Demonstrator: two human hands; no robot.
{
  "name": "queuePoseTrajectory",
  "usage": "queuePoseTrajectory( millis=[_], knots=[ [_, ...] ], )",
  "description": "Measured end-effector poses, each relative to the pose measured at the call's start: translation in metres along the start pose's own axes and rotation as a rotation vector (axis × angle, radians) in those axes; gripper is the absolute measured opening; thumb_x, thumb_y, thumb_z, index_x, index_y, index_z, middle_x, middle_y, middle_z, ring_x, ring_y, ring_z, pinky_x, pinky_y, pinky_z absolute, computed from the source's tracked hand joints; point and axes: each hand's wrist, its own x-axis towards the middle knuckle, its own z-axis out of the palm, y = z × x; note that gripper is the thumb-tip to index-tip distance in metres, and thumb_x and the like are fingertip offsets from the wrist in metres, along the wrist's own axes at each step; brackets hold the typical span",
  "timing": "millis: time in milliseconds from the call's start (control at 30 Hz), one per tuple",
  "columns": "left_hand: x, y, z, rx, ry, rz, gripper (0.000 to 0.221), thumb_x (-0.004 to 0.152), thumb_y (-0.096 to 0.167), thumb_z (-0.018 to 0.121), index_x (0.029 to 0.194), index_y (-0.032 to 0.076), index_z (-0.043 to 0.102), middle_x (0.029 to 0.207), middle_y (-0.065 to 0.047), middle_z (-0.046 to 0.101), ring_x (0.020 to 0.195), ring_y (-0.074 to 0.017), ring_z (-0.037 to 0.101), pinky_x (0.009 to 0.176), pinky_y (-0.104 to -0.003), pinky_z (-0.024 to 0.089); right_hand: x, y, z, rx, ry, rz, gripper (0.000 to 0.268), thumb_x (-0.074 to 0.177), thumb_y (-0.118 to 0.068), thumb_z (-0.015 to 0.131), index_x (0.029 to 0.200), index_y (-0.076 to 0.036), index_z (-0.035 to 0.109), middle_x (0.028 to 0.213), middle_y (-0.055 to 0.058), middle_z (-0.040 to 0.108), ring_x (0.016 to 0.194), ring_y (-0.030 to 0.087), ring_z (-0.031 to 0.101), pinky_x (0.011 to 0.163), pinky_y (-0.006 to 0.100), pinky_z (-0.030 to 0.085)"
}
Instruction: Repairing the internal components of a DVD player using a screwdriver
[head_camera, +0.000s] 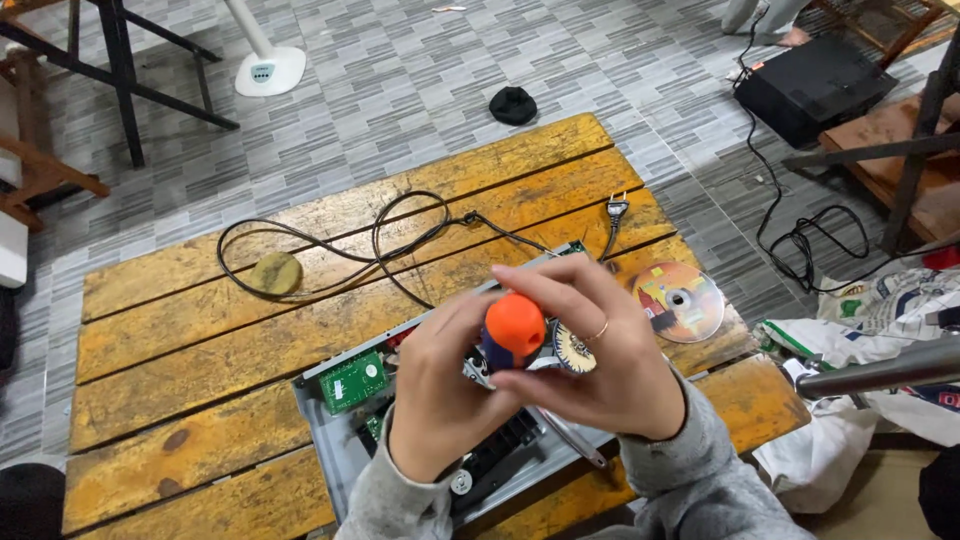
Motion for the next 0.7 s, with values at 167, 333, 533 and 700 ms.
queuePoseTrajectory(
  millis=[167,333,533,700],
  knots=[
    [0.007,0.007,-0.016,-0.255,-0.226,-0.011,0.050,0.096,0.024,0.055,0.137,-0.003,0.045,0.127,-0.017,0.062,0.113,-0.0303,0.063,0.098,-0.038,0.049,0.000,0.000,-0.006,-0.021,0.027,0.021,0.058,0.091,-0.031,0.071,0.138,-0.004,0.053,0.116,0.015,0.055,0.104,0.026,0.060,0.096,0.037,0.051],
    [0.003,0.006,-0.016,-0.187,-0.089,-0.117,0.035,0.080,0.019,0.078,0.111,0.007,0.065,0.084,-0.001,0.075,0.068,-0.0098,0.068,0.064,-0.024,0.056,-0.002,0.000,-0.009,0.012,-0.001,-0.016,0.051,0.095,-0.027,0.067,0.138,-0.005,0.053,0.117,0.014,0.059,0.109,0.027,0.059,0.097,0.038,0.052],
    [0.007,0.009,-0.020,-0.193,-0.152,-0.111,0.047,0.082,0.018,0.069,0.125,0.004,0.057,0.091,-0.003,0.063,0.072,-0.0164,0.056,0.071,-0.028,0.050,0.001,-0.001,-0.009,0.007,0.004,-0.006,0.047,0.095,-0.023,0.067,0.136,-0.005,0.054,0.117,0.014,0.060,0.108,0.029,0.060,0.097,0.040,0.051],
    [0.006,0.005,-0.023,-0.269,-0.209,-0.074,0.049,0.088,0.020,0.073,0.130,0.000,0.057,0.105,-0.007,0.074,0.087,-0.0133,0.072,0.083,-0.029,0.063,-0.001,-0.005,-0.013,0.055,-0.026,0.021,0.051,0.093,-0.021,0.069,0.138,-0.006,0.052,0.117,0.016,0.059,0.109,0.029,0.061,0.095,0.040,0.053]
  ],
)
